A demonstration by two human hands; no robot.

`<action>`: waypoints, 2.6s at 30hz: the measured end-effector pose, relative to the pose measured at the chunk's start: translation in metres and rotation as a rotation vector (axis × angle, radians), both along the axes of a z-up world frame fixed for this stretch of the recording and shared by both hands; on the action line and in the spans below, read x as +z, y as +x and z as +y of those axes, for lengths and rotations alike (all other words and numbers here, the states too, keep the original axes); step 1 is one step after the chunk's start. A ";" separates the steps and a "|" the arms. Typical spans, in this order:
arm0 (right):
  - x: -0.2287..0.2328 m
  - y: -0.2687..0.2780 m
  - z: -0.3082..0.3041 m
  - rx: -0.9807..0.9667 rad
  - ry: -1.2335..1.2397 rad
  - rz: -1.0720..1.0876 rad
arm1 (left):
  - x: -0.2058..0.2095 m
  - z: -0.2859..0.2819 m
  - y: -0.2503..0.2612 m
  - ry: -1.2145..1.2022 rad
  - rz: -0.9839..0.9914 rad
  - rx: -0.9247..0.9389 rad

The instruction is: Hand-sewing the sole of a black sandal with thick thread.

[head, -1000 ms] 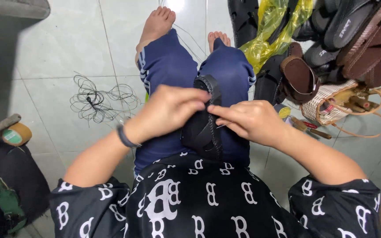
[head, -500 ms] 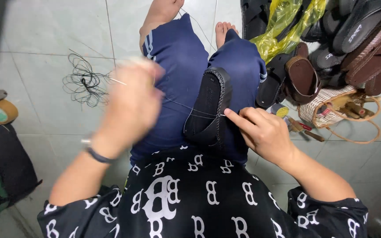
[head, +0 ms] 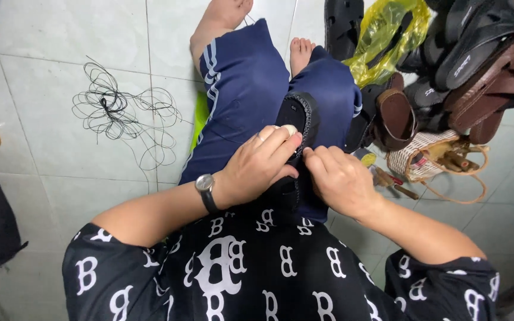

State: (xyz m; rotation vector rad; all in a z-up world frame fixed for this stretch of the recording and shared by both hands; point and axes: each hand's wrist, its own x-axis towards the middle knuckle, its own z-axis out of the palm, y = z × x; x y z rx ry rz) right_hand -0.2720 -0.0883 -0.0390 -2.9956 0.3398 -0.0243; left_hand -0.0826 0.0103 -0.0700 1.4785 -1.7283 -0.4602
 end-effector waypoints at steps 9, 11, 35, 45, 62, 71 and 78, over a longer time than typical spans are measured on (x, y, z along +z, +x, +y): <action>0.026 0.002 -0.002 -0.198 0.338 0.016 | 0.065 -0.006 0.037 0.636 1.455 -0.249; 0.013 0.000 0.003 -0.229 0.407 -0.091 | 0.037 -0.005 0.029 0.560 1.279 -0.179; 0.055 -0.014 -0.019 -0.343 0.678 0.015 | 0.033 -0.004 0.001 0.136 0.112 0.029; -0.007 -0.036 0.007 -0.522 0.926 -0.383 | 0.036 -0.002 0.003 0.241 0.185 -0.055; -0.011 -0.018 0.034 -0.522 0.769 -0.446 | 0.018 -0.002 -0.011 0.139 0.212 0.026; -0.004 -0.022 0.067 -0.700 1.232 -0.590 | 0.016 -0.001 -0.010 0.144 0.230 0.002; -0.005 -0.010 0.079 -0.707 1.313 -0.648 | 0.021 -0.001 -0.011 0.144 0.234 -0.012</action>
